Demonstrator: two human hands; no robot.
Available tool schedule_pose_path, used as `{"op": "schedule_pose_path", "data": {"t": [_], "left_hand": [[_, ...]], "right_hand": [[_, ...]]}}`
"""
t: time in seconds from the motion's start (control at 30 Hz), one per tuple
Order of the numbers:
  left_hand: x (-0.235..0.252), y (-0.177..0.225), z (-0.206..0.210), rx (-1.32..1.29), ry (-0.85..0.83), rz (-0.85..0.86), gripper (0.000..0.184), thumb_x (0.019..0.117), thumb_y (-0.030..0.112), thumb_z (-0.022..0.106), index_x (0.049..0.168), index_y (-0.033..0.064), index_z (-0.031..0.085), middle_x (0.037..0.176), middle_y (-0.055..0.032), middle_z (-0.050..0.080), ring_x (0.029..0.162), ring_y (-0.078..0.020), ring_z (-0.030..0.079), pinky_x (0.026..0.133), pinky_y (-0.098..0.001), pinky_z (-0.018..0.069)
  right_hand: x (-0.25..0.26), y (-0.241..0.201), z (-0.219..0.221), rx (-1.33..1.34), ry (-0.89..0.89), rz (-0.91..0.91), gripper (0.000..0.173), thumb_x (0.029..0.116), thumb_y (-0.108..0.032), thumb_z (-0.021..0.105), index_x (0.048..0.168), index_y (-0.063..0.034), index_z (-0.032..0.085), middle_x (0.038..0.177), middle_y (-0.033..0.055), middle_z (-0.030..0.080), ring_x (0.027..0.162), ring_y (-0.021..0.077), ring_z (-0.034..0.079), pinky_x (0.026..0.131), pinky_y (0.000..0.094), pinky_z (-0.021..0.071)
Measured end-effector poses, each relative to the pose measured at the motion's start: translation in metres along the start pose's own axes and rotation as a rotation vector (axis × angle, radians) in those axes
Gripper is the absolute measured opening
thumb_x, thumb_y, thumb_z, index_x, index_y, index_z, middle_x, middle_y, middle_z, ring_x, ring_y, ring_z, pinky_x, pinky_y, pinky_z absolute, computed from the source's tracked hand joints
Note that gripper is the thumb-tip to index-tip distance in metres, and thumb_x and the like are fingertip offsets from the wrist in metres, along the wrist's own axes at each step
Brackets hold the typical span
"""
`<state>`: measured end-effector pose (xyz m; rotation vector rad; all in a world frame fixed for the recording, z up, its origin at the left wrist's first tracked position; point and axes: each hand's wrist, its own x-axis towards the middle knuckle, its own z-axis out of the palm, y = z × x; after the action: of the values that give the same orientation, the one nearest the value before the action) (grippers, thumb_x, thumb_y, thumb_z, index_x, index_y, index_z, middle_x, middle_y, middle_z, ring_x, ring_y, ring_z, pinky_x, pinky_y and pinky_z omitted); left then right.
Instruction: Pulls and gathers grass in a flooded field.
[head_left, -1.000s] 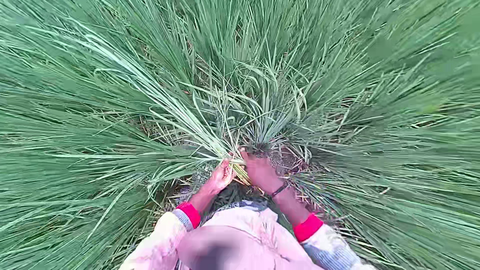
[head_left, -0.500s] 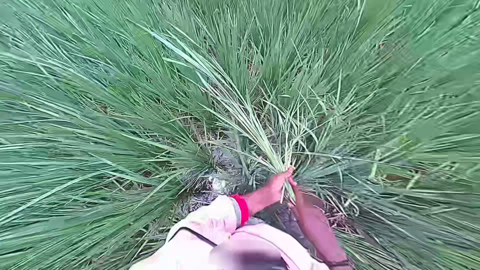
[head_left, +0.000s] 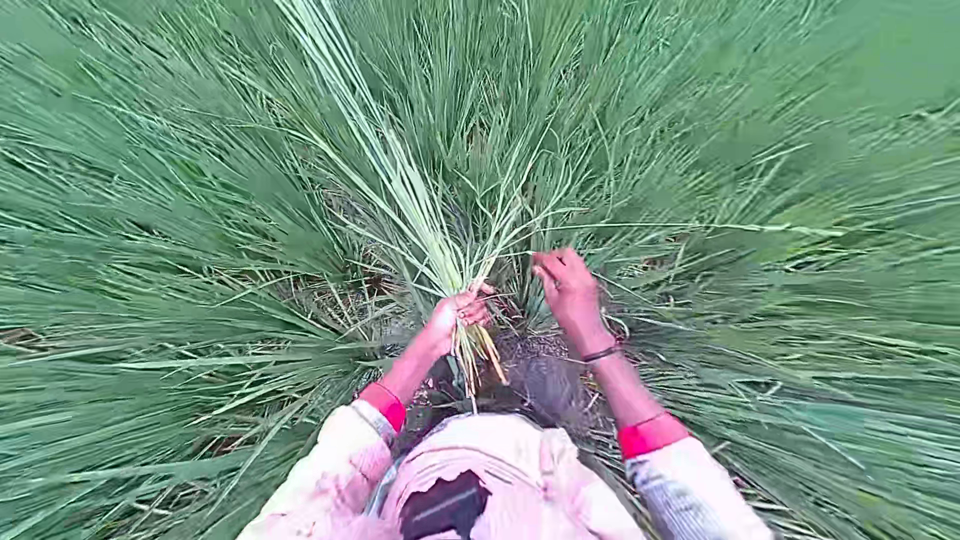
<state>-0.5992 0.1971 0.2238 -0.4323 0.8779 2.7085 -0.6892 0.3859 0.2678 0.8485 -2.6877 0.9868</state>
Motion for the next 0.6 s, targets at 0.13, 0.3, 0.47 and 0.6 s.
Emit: {"op": "schedule_pose_path", "data": {"t": [0.13,0.3,0.47,0.6], "left_hand": [[-0.011,0.005,0.003,-0.004,-0.063,-0.001,0.045,0.1080,0.014,0.018,0.096,0.0161,0.062,0.049,0.0139,0.047,0.046,0.0003,0.048,0.062,-0.0180,0.0494],[-0.011,0.004,0.007,-0.049,-0.023,0.052,0.047,0.1095,0.016,0.016,0.094,0.0156,0.061,0.048,0.0123,0.046,0.045,-0.0009,0.048,0.062,-0.0185,0.0503],[-0.008,-0.006,0.020,-0.037,0.135,0.018,0.048,0.1116,0.017,0.015,0.091,0.0121,0.059,0.048,0.0112,0.040,0.043,-0.0020,0.043,0.057,-0.0182,0.0476],[0.001,-0.021,0.038,-0.003,0.171,-0.041,0.044,0.1122,0.016,0.020,0.088,0.0104,0.056,0.048,0.0094,0.039,0.042,-0.0033,0.042,0.054,-0.0187,0.0465]], "right_hand": [[0.020,-0.001,0.015,0.065,-0.108,0.047,0.021,0.0987,-0.003,0.062,0.115,0.0066,0.071,0.120,0.0305,0.063,0.110,0.0452,0.064,0.095,0.0573,0.0515],[0.016,-0.001,0.023,0.188,-0.074,0.098,0.016,0.0991,0.002,0.058,0.105,0.0102,0.070,0.109,0.0284,0.068,0.102,0.0409,0.068,0.093,0.0534,0.0535],[0.007,-0.020,0.012,0.822,0.028,0.701,0.015,0.1076,-0.007,0.047,0.114,0.0009,0.058,0.088,0.0023,0.058,0.067,0.0045,0.056,0.066,0.0215,0.0515],[0.003,-0.014,0.008,1.135,0.252,0.886,0.009,0.1071,-0.004,0.047,0.109,-0.0044,0.056,0.081,-0.0039,0.057,0.066,0.0026,0.057,0.066,0.0193,0.0534]]}}
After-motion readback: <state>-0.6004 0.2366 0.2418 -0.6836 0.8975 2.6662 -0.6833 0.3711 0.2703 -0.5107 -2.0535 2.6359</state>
